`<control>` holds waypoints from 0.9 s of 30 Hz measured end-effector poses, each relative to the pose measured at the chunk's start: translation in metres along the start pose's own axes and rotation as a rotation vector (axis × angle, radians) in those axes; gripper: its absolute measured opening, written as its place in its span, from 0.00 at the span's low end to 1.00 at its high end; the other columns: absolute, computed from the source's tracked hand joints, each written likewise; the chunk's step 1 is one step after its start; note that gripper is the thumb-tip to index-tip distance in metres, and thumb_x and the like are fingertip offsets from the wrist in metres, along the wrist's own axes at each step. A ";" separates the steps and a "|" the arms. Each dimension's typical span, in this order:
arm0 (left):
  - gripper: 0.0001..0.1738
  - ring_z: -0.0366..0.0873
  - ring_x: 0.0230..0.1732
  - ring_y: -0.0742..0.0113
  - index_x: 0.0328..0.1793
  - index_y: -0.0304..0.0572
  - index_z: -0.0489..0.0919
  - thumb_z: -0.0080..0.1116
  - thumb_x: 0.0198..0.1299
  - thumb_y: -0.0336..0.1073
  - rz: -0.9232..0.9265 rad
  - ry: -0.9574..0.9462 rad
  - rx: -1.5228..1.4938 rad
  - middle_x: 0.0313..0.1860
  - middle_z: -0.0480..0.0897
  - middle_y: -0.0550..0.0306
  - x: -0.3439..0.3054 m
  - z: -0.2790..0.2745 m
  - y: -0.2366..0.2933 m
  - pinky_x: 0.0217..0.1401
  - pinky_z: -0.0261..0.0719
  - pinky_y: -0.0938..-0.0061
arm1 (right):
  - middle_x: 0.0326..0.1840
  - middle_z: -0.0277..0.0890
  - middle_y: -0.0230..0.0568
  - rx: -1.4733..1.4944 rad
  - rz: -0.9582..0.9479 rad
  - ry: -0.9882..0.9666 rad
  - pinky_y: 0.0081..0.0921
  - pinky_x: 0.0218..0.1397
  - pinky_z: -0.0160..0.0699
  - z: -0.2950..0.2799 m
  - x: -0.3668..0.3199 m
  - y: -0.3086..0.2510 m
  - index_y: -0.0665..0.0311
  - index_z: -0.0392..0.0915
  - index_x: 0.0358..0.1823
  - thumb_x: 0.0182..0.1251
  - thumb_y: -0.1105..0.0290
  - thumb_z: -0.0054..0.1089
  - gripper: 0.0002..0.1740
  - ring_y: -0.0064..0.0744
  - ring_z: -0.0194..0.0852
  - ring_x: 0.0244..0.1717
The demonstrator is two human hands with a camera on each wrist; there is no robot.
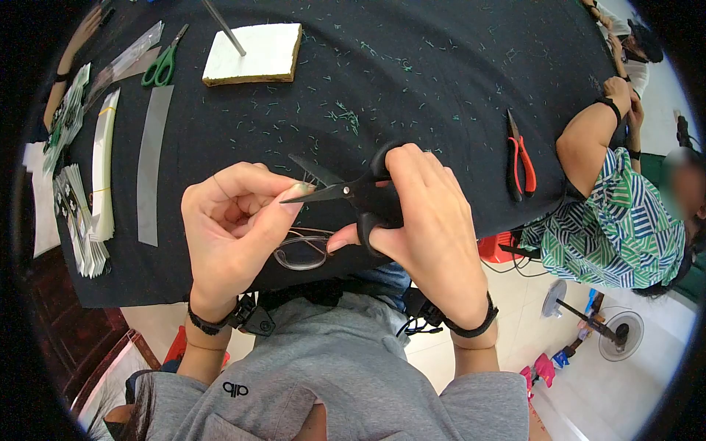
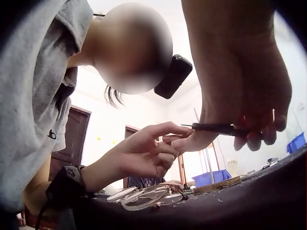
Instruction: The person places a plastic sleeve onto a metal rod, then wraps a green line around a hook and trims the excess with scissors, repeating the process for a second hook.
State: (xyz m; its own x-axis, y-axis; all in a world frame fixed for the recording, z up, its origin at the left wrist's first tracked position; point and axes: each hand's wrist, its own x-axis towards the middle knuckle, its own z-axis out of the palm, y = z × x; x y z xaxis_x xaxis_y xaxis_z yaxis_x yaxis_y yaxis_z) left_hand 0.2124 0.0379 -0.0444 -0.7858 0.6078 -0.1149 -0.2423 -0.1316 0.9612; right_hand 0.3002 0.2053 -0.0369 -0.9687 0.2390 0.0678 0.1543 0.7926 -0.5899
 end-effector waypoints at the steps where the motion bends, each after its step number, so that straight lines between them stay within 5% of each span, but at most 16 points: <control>1: 0.05 0.74 0.28 0.86 0.40 0.30 0.81 0.60 0.57 0.20 0.009 -0.007 0.005 0.29 0.80 0.61 0.000 0.000 -0.001 0.27 0.66 0.92 | 0.31 0.68 0.40 0.002 -0.007 0.005 0.35 0.40 0.67 0.000 0.000 -0.001 0.66 0.67 0.35 0.30 0.58 0.80 0.34 0.43 0.70 0.36; 15: 0.05 0.68 0.24 0.90 0.40 0.31 0.81 0.61 0.57 0.20 0.015 -0.001 0.036 0.27 0.78 0.65 -0.001 0.000 -0.002 0.24 0.58 0.92 | 0.21 0.71 0.36 -0.097 0.031 0.073 0.30 0.32 0.66 -0.004 -0.004 -0.008 0.65 0.70 0.25 0.32 0.59 0.79 0.26 0.37 0.71 0.24; 23: 0.04 0.64 0.22 0.91 0.40 0.31 0.83 0.61 0.58 0.22 0.042 -0.001 0.089 0.25 0.78 0.64 0.001 0.001 -0.002 0.22 0.55 0.92 | 0.19 0.69 0.42 -0.007 0.208 0.193 0.21 0.25 0.63 -0.009 -0.005 -0.004 0.68 0.67 0.23 0.38 0.81 0.72 0.18 0.33 0.67 0.20; 27: 0.04 0.64 0.22 0.91 0.40 0.31 0.82 0.61 0.58 0.22 0.033 -0.002 0.087 0.26 0.78 0.65 0.001 0.000 -0.001 0.22 0.55 0.92 | 0.26 0.68 0.45 0.030 0.178 0.083 0.30 0.32 0.69 -0.006 -0.005 -0.001 0.67 0.66 0.31 0.34 0.69 0.79 0.28 0.44 0.70 0.28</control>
State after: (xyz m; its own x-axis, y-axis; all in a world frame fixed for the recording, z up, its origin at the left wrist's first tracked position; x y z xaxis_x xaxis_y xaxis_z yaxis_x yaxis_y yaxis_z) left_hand 0.2123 0.0388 -0.0457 -0.7913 0.6059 -0.0818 -0.1658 -0.0838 0.9826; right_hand 0.3063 0.2071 -0.0319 -0.9070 0.4203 0.0257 0.3145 0.7168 -0.6224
